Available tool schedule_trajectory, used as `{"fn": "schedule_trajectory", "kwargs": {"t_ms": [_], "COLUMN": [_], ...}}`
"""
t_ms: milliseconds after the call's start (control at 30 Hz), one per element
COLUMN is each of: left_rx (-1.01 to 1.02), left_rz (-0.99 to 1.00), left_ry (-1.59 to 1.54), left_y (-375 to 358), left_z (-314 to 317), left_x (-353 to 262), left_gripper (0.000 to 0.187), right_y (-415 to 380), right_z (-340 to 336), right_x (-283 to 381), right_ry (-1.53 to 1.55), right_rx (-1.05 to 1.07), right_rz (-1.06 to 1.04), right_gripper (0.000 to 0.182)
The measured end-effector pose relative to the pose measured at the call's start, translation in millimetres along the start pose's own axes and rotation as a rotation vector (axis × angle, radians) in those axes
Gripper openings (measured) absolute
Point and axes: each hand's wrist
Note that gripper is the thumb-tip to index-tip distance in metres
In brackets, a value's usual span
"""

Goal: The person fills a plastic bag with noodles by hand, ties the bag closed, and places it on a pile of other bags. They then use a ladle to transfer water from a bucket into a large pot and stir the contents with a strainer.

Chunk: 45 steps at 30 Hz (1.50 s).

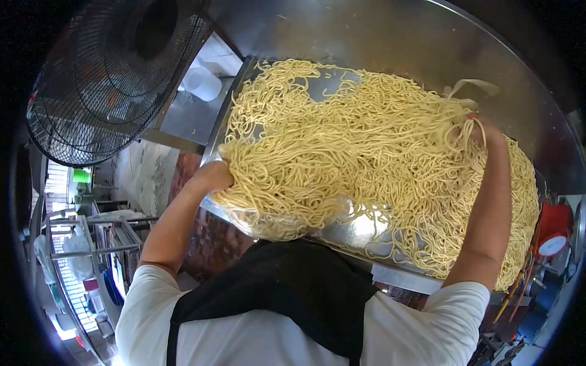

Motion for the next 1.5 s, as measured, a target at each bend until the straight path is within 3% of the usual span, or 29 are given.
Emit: {"fn": "schedule_trajectory", "kwargs": {"t_ms": [33,100,167,200,267,333,367,433,500,567,600,633,667,733,767,900,933,1000,1033,1067,1100,1167,1233,1300,1333,1400,1500], "left_rx": [-0.016,-0.075,-0.192,-0.192,-0.204,-0.18,-0.151,-0.186,-0.209,-0.213,-0.209,-0.039,0.135,0.215,0.218,0.191,0.095,-0.084,-0.179,-0.054,-0.056,-0.104,-0.081,-0.193,-0.186,-0.038,-0.054], "left_rz": [0.014,0.008,0.003,0.003,0.045,0.12,0.196,0.281,0.358,0.376,0.378,0.441,0.508,0.65,0.72,0.819,0.907,1.035,1.077,1.145,1.146,0.772,0.88,0.849,0.856,0.524,0.505], "left_ry": [-0.023,-0.159,-0.425,-0.432,-0.525,-0.657,-0.788,-0.853,-0.917,-0.946,-0.957,-1.152,-1.338,-1.407,-1.397,-1.38,-1.444,-1.561,-1.616,-1.676,-1.672,-1.577,-1.017,-0.332,-0.339,-0.136,-0.171], "left_y": [1,-3,-13,-16,-25,-39,-45,-55,-75,-105,-115,-124,-130,-136,-140,-160,-167,-168,-162,-148,-136,-106,-58,-55,-49,-22,16], "left_z": [0,-4,-8,-8,-9,-12,-11,-9,-5,-13,-13,-12,-15,-27,-31,-84,-93,-96,-94,-87,-73,-38,-5,-10,-6,-4,-8], "left_x": [1,1,-2,-2,2,3,3,12,17,14,11,5,-3,-41,-59,-88,-80,-63,-53,-35,-33,-33,-38,-82,-104,-140,-168], "left_gripper": [0.035,0.037,0.043,0.043,0.049,0.049,0.048,0.046,0.045,0.043,0.043,0.042,0.042,0.039,0.039,0.039,0.041,0.048,0.051,0.06,0.06,0.087,0.097,0.096,0.096,0.088,0.072], "right_y": [4,13,-21,-22,-12,-10,-23,-41,-46,-87,-115,-143,-157,-163,-167,-193,-186,-174,-190,-208,-201,-191,-188,-188,-185,-182,-198], "right_z": [-6,-21,-12,-5,48,121,148,163,155,113,107,111,139,200,193,144,163,207,192,177,201,238,266,287,293,295,248], "right_x": [9,34,124,166,245,321,354,373,353,336,320,305,297,287,294,362,380,431,438,444,448,450,448,443,436,421,397], "right_ry": [-0.005,-0.385,-0.294,-0.134,-0.014,0.197,0.201,0.139,0.072,-0.176,-0.185,-0.196,-0.204,-0.115,-0.123,1.025,1.241,1.325,1.252,1.177,1.179,1.092,1.007,0.938,0.902,0.807,0.663], "right_rx": [0.006,-0.027,-0.207,-0.076,-0.054,0.121,0.328,0.461,0.493,0.828,0.673,0.52,0.524,-0.057,-0.063,0.57,0.571,0.237,0.178,0.122,0.12,0.128,0.155,0.204,0.225,0.249,0.284], "right_rz": [-0.007,-0.068,-0.212,-0.344,-0.688,-0.855,-0.732,-0.705,-0.529,-0.712,-0.718,-0.72,-0.708,-0.595,-0.587,-0.428,-0.645,-1.002,-0.969,-0.933,-0.937,-0.963,-0.963,-0.93,-0.9,-0.824,-0.651], "right_gripper": [0.062,0.063,0.063,0.063,0.063,0.072,0.081,0.09,0.092,0.092,0.082,0.071,0.071,0.055,0.055,0.029,0.028,0.029,0.029,0.03,0.03,0.031,0.032,0.034,0.036,0.038,0.042]}}
Point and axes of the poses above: each hand's wrist, its own y-axis towards the middle knuckle, its own z-axis out of the palm, x = y × z, and after that the axes turned 2 degrees about y, right-handed
